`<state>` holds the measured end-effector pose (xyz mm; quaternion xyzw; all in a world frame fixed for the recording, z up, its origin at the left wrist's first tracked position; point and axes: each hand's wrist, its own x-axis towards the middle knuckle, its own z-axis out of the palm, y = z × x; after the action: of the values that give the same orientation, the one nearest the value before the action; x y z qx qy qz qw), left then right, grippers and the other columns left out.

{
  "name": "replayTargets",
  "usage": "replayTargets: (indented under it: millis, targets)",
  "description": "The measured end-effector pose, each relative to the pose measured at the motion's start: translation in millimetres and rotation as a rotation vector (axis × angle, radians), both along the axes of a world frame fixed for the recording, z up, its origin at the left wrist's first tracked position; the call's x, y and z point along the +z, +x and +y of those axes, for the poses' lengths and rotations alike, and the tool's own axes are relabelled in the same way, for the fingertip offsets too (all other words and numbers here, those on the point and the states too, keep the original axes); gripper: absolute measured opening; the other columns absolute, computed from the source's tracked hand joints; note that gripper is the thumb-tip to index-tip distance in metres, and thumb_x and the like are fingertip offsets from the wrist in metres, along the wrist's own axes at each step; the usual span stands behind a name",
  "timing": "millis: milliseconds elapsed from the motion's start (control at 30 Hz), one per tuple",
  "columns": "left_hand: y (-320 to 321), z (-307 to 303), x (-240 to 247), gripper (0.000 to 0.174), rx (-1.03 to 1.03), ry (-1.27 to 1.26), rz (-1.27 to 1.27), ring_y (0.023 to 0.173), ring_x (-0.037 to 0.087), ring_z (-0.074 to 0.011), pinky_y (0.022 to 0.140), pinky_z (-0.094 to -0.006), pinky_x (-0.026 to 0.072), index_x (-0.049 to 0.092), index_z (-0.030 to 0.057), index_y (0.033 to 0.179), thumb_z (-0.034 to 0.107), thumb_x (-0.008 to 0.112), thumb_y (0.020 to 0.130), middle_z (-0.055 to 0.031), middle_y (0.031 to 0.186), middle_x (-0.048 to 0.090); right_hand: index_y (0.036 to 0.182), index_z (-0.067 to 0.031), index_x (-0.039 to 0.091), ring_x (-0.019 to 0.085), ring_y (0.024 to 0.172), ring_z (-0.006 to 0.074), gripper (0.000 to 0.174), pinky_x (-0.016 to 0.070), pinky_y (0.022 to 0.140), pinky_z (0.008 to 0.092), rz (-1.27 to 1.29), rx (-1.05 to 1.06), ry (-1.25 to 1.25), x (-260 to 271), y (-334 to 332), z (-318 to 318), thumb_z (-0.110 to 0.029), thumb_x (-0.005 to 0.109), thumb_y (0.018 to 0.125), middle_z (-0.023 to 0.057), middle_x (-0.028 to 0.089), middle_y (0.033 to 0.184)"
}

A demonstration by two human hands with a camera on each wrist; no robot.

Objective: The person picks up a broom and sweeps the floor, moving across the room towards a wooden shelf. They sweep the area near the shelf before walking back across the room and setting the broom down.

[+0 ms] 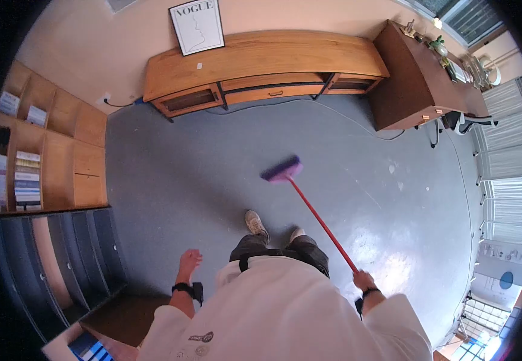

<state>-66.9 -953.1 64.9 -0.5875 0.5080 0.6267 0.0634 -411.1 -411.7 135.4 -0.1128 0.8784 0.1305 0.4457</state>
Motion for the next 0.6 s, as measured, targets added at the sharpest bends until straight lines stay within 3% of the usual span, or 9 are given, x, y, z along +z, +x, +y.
replayTargets:
  millis: [33, 67, 133, 233, 333, 433, 500, 567, 600]
  targets:
    - [-20, -7, 4, 0.024, -0.046, -0.028, 0.041, 0.064, 0.055, -0.0126, 0.053, -0.0259, 0.0434, 0.055, 0.0062, 0.095, 0.026, 0.052, 0.083, -0.0045, 0.079, 0.06, 0.088, -0.0022, 0.059, 0.058, 0.085, 0.0376, 0.043, 0.0463, 0.076, 0.0458, -0.046, 0.023, 0.063, -40, 20, 81, -0.039, 0.038, 0.083, 0.0217, 0.06, 0.089]
    - [-37, -14, 7, 0.024, -0.059, -0.029, 0.044, 0.064, 0.055, -0.0126, 0.053, -0.0259, 0.0434, 0.055, 0.0062, 0.095, 0.026, 0.052, 0.083, -0.0045, 0.079, 0.06, 0.093, -0.0018, 0.06, 0.058, 0.085, 0.0371, 0.048, 0.0463, 0.076, 0.0446, -0.002, -0.233, 0.163, 15, 28, 71, -0.044, 0.04, 0.082, 0.0224, 0.059, 0.093]
    - [-70, -19, 10, 0.027, -0.098, -0.06, 0.075, 0.068, 0.056, -0.0126, 0.056, -0.026, 0.0436, 0.055, 0.005, 0.095, 0.03, 0.052, 0.084, -0.0045, 0.08, 0.059, 0.089, -0.0025, 0.062, 0.058, 0.083, 0.0375, 0.052, 0.0462, 0.074, 0.0444, 0.1, -0.328, 0.23, 62, 40, 83, -0.05, 0.044, 0.079, 0.0214, 0.06, 0.089]
    - [-104, -11, 22, 0.03, -0.124, -0.131, 0.142, 0.071, 0.056, -0.0127, 0.059, -0.0262, 0.0436, 0.054, 0.0045, 0.095, 0.032, 0.053, 0.083, -0.0049, 0.08, 0.059, 0.081, -0.0028, 0.065, 0.058, 0.086, 0.0349, 0.054, 0.0453, 0.077, 0.0432, 0.205, -0.385, 0.24, 92, 33, 89, -0.052, 0.043, 0.079, 0.0213, 0.061, 0.083]
    - [-111, 14, 26, 0.029, -0.065, -0.141, 0.108, 0.068, 0.056, -0.0123, 0.056, -0.0247, 0.0431, 0.054, 0.0053, 0.095, 0.032, 0.053, 0.084, -0.0045, 0.079, 0.059, 0.079, -0.003, 0.065, 0.058, 0.084, 0.0354, 0.056, 0.0454, 0.077, 0.0427, 0.203, -0.364, 0.173, 86, 8, 113, -0.054, 0.042, 0.078, 0.0213, 0.061, 0.081]
    - [-86, 60, 26, 0.027, 0.008, -0.079, 0.133, 0.065, 0.055, -0.0114, 0.052, -0.0224, 0.042, 0.054, 0.0063, 0.094, 0.031, 0.054, 0.083, -0.0034, 0.079, 0.059, 0.083, -0.0025, 0.063, 0.057, 0.086, 0.037, 0.058, 0.0445, 0.078, 0.0435, 0.161, -0.239, 0.051, 37, -47, 103, -0.054, 0.037, 0.081, 0.021, 0.061, 0.084]
    - [-60, 94, 26, 0.022, 0.083, 0.015, 0.083, 0.06, 0.054, -0.0099, 0.048, -0.021, 0.04, 0.055, 0.0069, 0.092, 0.026, 0.054, 0.082, -0.0023, 0.075, 0.058, 0.083, -0.0035, 0.061, 0.057, 0.087, 0.0363, 0.054, 0.0446, 0.077, 0.0447, 0.133, -0.172, -0.082, -6, -93, 54, -0.051, 0.034, 0.083, 0.0198, 0.061, 0.086]
    - [25, 109, -46, 0.025, -0.001, 0.275, 0.053, 0.068, 0.056, -0.015, 0.055, -0.0263, 0.0445, 0.054, 0.0086, 0.095, 0.03, 0.047, 0.084, -0.005, 0.082, 0.059, 0.087, -0.0045, 0.059, 0.057, 0.087, 0.0341, 0.043, 0.0458, 0.075, 0.0438, 0.105, -0.072, -0.215, -61, -140, -10, -0.041, 0.036, 0.086, 0.0178, 0.06, 0.09]
    - [-23, 156, 41, 0.023, 0.008, 0.048, -0.148, 0.069, 0.057, -0.0163, 0.056, -0.027, 0.0449, 0.054, 0.0091, 0.096, 0.026, 0.045, 0.084, -0.0056, 0.082, 0.059, 0.09, -0.0044, 0.058, 0.057, 0.087, 0.0335, 0.036, 0.046, 0.074, 0.0441, 0.063, 0.086, -0.357, -60, -162, -56, -0.035, 0.038, 0.085, 0.0173, 0.06, 0.09]
